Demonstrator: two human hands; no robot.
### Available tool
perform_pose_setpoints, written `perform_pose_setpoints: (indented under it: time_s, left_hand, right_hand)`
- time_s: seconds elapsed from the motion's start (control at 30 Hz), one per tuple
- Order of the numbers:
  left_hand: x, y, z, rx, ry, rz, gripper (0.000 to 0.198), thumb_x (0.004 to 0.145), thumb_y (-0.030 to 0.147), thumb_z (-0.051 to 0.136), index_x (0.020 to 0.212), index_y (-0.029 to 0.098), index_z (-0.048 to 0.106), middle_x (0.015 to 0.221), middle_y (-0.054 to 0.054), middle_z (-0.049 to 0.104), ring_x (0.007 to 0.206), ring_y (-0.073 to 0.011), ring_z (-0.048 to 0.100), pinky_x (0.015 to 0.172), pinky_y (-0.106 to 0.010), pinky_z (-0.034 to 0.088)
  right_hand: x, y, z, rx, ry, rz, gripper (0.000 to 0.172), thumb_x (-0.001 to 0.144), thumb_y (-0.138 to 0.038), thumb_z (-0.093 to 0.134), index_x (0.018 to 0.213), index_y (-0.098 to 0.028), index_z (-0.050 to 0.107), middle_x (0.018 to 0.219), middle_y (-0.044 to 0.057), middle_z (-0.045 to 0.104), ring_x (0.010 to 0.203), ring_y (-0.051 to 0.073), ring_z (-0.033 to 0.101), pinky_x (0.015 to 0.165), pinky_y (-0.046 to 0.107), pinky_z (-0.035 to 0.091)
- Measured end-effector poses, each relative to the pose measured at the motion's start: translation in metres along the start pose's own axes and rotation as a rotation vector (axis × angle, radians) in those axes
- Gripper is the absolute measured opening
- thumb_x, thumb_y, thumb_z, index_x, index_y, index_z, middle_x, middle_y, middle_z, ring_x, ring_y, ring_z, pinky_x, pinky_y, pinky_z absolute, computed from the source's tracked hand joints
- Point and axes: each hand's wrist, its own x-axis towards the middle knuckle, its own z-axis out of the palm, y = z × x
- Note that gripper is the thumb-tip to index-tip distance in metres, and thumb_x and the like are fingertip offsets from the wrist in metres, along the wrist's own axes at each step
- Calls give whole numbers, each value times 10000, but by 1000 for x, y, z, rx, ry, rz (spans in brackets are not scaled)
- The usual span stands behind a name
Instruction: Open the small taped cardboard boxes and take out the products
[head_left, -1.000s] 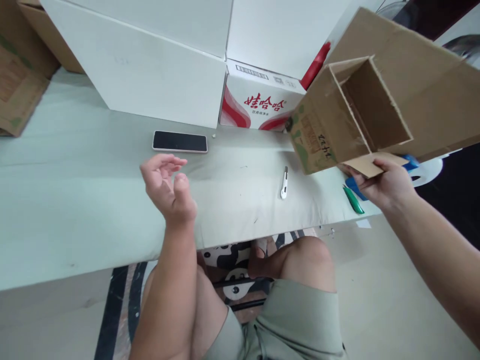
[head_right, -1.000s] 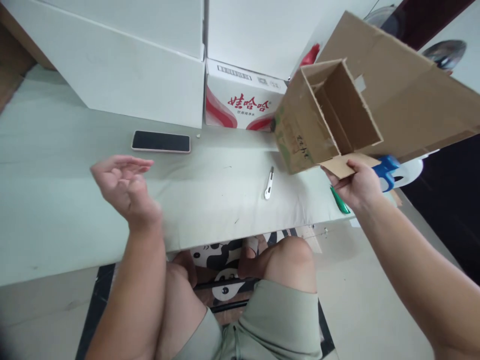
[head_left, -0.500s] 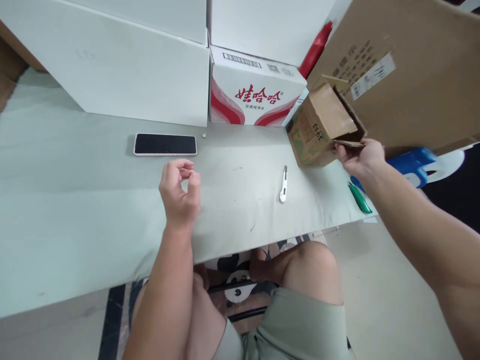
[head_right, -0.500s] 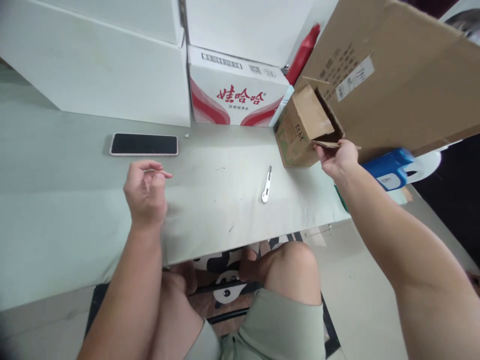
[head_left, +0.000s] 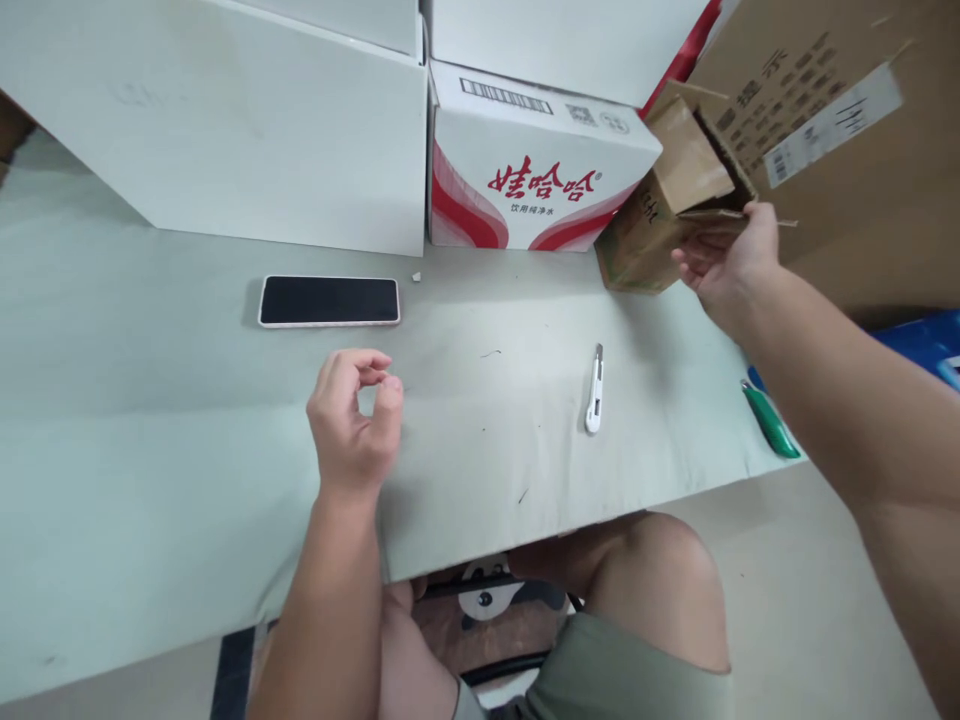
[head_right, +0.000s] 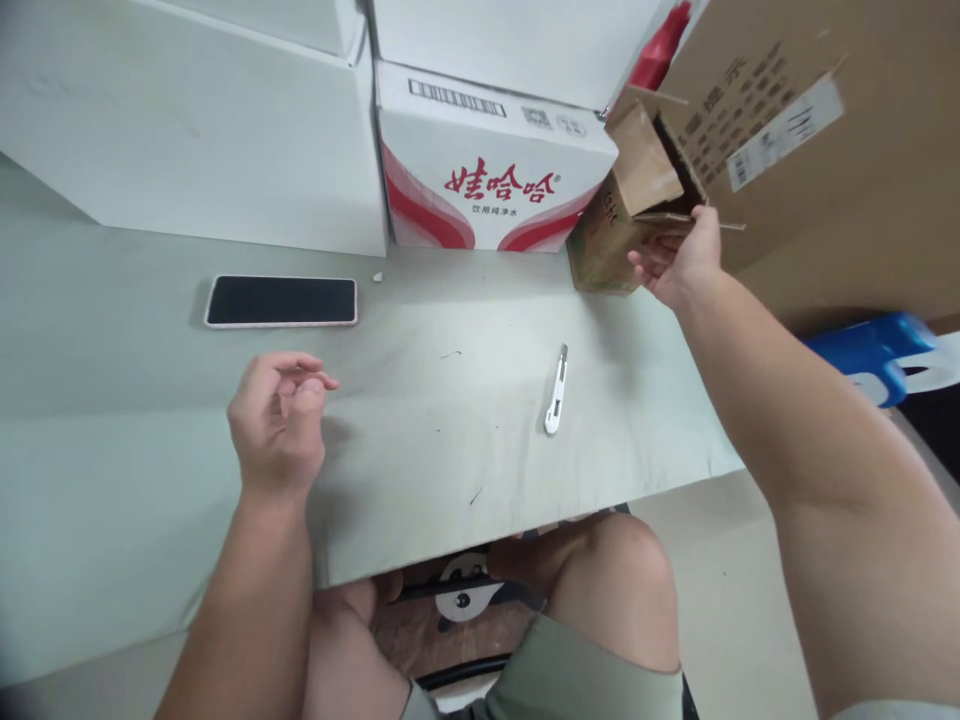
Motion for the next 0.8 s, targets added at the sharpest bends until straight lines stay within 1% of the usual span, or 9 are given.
perform_pose_setpoints:
  time_s: [0.1,0.17,0.3,0.4,0.47,0.57,0.63,0.73,0.8]
  left_hand:
    - [1,-1,0,10,-13,2,184,893,375,624,952,210,679,901,-31,665,746,-184,650,721,-367,531]
    - [2,-1,0,19,-12,7,179,895,375,620,947,213,674,907,-32,673,741,-182,650,715,-363,533]
    - [4,4,-4,18,13,25,171,909,379,593,942,223,656,902,-30,679,752,-180,649,734,-356,552]
    - [2,13,-11,-4,40,44,161,920,368,580,937,221,642,896,-26,678,741,-166,651,749,-339,566]
    - [0,18,-17,-41,57,49,158,921,364,579,931,217,634,913,-30,685,731,-154,651,746,-320,572]
    - [-3,23,-29,-107,100,8,160,919,369,575,921,216,622,951,-41,697,723,-142,643,743,-303,570]
    - [-3,25,-38,-149,143,-54,163,917,381,585,911,221,612,963,-42,697,716,-139,631,724,-299,553]
    - [-3,28,-57,-247,231,-189,133,904,354,604,871,226,588,918,-32,677,720,-140,607,717,-297,521]
    - [-1,32,-70,-363,310,-275,124,901,318,587,821,228,559,834,-20,640,727,-145,581,721,-297,498]
  right_hand:
    - [0,-10,11,153,-123,228,774,1092,-570,82,1519,-128,554,1663,211,453,1020,197,765,715,329,520]
    - [-8,-14,19,100,-245,254,812,1085,-620,68,1573,-132,495,1702,207,398,1014,207,767,734,337,529]
    - [-42,-21,41,-18,-397,263,751,1089,-595,109,1387,-133,620,1642,189,499,851,171,754,735,311,527]
    - [-77,-30,65,-81,-480,244,596,1092,-536,198,1175,-177,667,1626,137,541,762,151,741,701,293,530]
    - [-103,-37,87,-124,-557,213,487,1088,-486,265,1105,-200,659,1629,111,547,720,136,735,671,281,538]
    - [-143,-50,130,-193,-687,97,368,1078,-429,340,1080,-225,647,1624,84,559,702,119,738,644,264,562]
    - [-173,-61,167,-253,-780,-54,322,1057,-413,410,1080,-228,672,1592,76,591,733,123,756,671,262,591]
    - [-224,-84,234,-337,-909,-325,311,999,-415,529,1113,-216,740,1464,106,679,796,180,783,706,306,619]
    - [-261,-103,283,-347,-953,-504,328,971,-411,583,1174,-222,758,1402,109,705,877,221,789,778,358,638]
